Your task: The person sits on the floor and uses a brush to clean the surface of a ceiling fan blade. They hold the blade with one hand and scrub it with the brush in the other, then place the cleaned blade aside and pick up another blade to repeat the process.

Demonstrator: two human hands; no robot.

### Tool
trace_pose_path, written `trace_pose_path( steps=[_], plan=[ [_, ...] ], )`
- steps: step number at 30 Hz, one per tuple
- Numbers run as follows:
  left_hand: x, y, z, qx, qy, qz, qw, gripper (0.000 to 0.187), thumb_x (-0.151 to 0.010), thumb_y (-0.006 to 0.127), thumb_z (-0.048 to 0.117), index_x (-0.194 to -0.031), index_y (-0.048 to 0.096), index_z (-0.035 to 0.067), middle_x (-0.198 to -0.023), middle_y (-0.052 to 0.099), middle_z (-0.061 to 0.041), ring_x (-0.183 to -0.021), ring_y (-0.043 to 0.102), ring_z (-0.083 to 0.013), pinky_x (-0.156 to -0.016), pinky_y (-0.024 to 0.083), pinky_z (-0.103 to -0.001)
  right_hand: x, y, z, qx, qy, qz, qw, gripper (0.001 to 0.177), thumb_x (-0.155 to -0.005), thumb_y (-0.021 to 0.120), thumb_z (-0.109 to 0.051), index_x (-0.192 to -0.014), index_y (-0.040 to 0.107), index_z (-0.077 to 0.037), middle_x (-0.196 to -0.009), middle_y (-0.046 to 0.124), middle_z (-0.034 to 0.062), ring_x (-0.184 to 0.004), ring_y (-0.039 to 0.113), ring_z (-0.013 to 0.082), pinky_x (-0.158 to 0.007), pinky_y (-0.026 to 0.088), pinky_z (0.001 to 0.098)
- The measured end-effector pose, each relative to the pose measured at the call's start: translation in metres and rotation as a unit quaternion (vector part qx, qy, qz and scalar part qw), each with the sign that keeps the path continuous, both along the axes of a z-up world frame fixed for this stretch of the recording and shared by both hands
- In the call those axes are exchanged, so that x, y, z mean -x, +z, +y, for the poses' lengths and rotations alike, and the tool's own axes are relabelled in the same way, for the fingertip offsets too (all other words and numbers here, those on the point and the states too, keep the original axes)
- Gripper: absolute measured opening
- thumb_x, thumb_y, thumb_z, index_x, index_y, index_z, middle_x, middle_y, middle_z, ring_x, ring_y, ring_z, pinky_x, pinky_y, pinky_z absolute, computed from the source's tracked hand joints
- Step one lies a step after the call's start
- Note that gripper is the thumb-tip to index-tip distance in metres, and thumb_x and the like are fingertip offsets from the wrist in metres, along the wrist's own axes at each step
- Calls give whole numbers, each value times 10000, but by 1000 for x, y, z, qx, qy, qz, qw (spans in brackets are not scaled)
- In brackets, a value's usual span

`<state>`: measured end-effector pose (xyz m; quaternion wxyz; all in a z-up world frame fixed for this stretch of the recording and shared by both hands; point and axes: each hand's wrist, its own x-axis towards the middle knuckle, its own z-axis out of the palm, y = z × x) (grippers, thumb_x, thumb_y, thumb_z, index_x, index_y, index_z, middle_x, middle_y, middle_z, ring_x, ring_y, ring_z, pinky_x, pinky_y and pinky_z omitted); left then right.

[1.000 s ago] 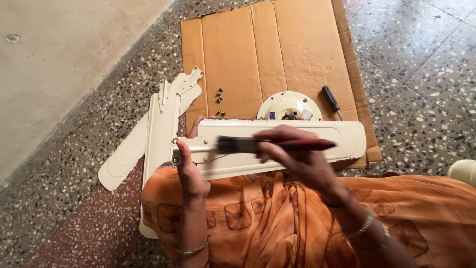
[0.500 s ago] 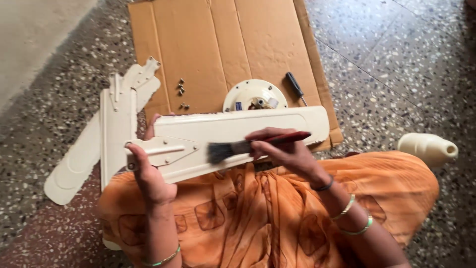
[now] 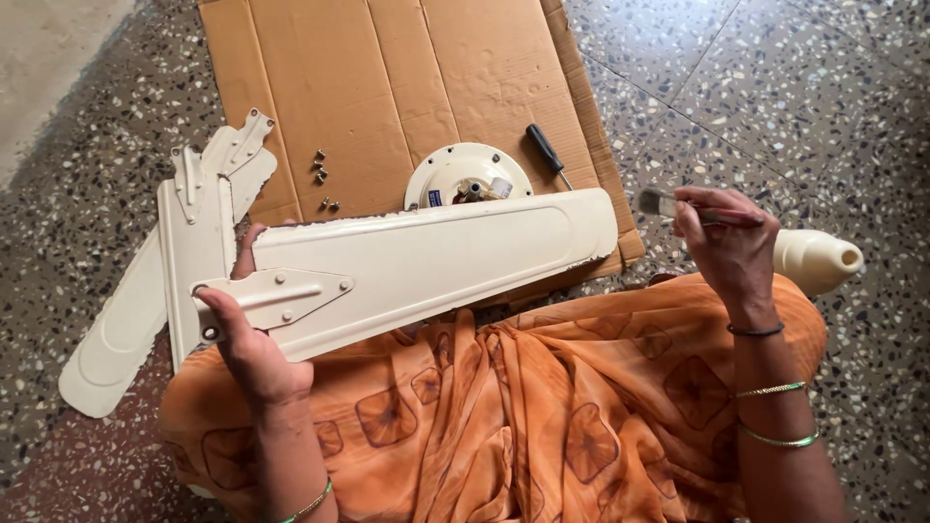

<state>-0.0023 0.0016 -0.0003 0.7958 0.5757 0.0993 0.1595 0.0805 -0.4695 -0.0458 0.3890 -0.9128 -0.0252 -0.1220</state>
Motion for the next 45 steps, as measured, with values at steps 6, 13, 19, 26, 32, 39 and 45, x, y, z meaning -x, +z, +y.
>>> trace_pose_path(
  steps=[6,13,19,26,32,39,45],
  plan=[
    [0,-1,0,7,5,6,1000,892,-1032,383,695,-1549,433,-31,-1464,543,-146,-1400,499,-265,-1231,401,-421,-2,22,49,-72,70,22,995,150,-1013,707,-99,-1145,758,-47,-1025,756,100,-832,765,156,-702,631,244],
    [0,-2,1,16,0,3,1000,866,-1039,371,682,-1548,436,-15,-1451,552,-139,-1391,508,-262,-1224,412,-423,2,59,108,-87,172,35,981,175,-1007,684,-128,-1158,745,-62,-941,773,79,-808,780,135,-687,619,232],
    [1,-1,1,14,4,5,1000,871,-1041,364,676,-1552,432,-26,-1449,560,-142,-1387,516,-258,-1217,424,-417,13,77,161,-189,293,48,936,193,-1001,680,-134,-1148,740,-25,-968,756,81,-816,783,127,-678,650,227],
    [2,-3,0,19,8,-1,1000,859,-1057,364,656,-1545,438,-46,-1433,568,-146,-1372,527,-252,-1213,435,-416,4,18,139,-225,220,179,932,231,-992,659,-146,-1172,713,-12,-953,772,97,-843,773,151,-738,659,255],
    [1,-3,-1,18,17,-1,1000,848,-1057,378,649,-1541,444,-44,-1443,568,-151,-1361,534,-251,-1204,440,-416,-18,-20,52,46,53,63,996,183,-996,713,-135,-1145,763,-41,-993,763,148,-822,762,213,-640,642,305],
    [0,-6,1,32,7,-5,999,851,-1055,383,654,-1552,443,-34,-1453,552,-143,-1380,521,-253,-1214,424,-415,-11,17,73,-11,110,3,994,155,-1006,735,-119,-1149,755,-61,-1019,762,118,-826,778,175,-655,614,270],
    [2,-7,1,17,21,4,1000,839,-1051,383,649,-1537,453,-31,-1458,558,-142,-1375,523,-255,-1207,430,-415,-2,47,129,-53,189,-59,979,216,-961,765,-65,-1171,727,-33,-1060,764,118,-879,784,190,-737,648,258]
  ],
)
